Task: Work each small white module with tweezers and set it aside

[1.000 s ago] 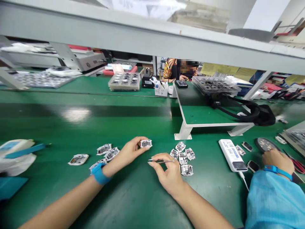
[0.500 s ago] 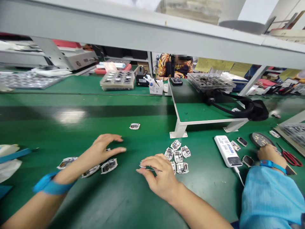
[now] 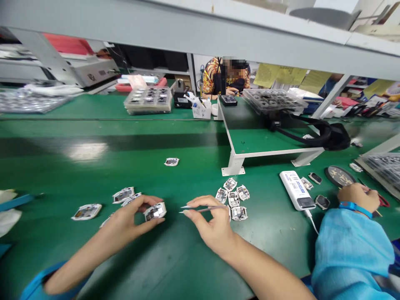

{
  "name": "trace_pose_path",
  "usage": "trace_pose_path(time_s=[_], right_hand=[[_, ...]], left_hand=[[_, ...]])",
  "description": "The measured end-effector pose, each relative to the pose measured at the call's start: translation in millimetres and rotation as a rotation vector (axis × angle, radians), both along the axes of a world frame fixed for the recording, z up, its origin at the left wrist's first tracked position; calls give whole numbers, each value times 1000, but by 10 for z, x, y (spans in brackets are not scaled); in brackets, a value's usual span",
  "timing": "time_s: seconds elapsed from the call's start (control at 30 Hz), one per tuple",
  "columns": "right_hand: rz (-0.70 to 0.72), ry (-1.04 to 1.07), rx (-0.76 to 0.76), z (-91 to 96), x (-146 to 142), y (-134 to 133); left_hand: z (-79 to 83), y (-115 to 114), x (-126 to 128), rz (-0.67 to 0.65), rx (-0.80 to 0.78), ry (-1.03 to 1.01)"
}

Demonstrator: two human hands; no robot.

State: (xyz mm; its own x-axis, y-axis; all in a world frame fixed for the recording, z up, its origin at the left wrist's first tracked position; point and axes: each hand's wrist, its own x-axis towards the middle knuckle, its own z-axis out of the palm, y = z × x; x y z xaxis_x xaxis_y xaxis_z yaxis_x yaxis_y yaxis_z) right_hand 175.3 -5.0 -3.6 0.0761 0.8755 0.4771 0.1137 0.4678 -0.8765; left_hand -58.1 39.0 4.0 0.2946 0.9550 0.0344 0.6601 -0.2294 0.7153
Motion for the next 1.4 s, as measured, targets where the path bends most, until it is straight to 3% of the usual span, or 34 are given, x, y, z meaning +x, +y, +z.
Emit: trace_pose_path(time_s=[0.1, 0.23, 0.53, 0.83, 1.17, 1.4], right_hand=[[13, 87, -21, 0, -4, 7], [-3, 66, -6, 24, -20, 15], [23, -68, 67, 41, -36, 2], [-86, 145, -281, -57, -68, 67], [-23, 122, -269, -65, -79, 4], [12, 202, -321, -98, -99, 25]], left_hand=[[99, -133, 332, -70, -318, -311], [83, -243, 581, -69, -444, -520], [-22, -300, 649, -25, -499, -592], [-50, -348, 617, 19, -520, -571], [122, -409, 578, 98, -578, -692], [125, -416, 635, 138, -551, -707]])
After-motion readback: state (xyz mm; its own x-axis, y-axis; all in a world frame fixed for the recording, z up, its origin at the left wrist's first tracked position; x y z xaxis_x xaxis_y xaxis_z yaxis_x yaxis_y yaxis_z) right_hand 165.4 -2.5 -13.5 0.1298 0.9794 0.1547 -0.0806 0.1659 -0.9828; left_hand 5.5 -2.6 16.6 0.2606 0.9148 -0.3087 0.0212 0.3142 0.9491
